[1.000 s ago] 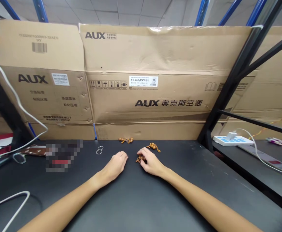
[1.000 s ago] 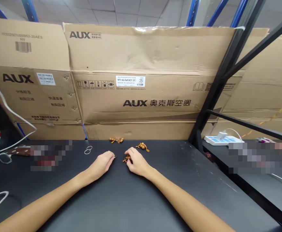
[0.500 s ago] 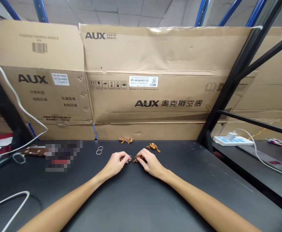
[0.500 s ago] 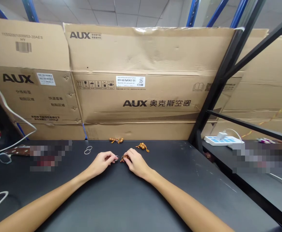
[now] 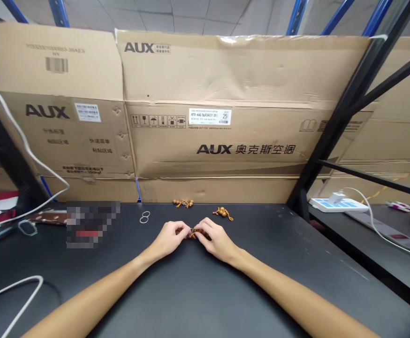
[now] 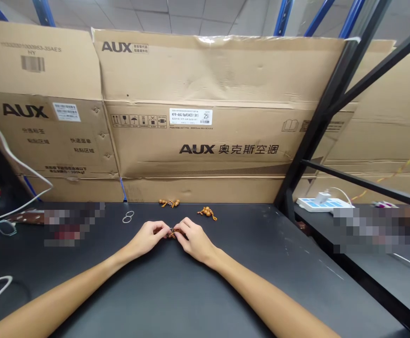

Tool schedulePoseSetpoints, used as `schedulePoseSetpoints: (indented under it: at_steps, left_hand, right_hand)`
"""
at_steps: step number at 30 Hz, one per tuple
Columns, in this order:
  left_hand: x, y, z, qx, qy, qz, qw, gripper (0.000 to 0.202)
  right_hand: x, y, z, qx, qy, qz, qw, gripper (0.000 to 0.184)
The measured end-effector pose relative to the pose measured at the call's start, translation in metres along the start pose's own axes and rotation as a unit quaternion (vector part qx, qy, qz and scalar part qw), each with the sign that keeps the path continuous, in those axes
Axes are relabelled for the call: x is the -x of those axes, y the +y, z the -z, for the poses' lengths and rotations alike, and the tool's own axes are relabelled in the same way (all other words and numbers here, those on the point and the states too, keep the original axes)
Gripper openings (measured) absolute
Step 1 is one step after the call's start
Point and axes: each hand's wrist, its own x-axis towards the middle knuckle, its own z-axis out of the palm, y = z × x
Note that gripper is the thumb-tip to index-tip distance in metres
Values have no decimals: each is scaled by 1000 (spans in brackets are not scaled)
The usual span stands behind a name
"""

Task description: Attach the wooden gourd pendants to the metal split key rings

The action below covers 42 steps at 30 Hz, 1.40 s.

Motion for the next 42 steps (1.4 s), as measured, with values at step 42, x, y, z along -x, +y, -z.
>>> schedulePoseSetpoints:
  at_steps: [42]
  left_hand:
    - [-2, -2, 6, 30, -68, -20, 997, 34]
  right_hand:
    - [2, 9, -6, 52, -3, 29, 998, 13]
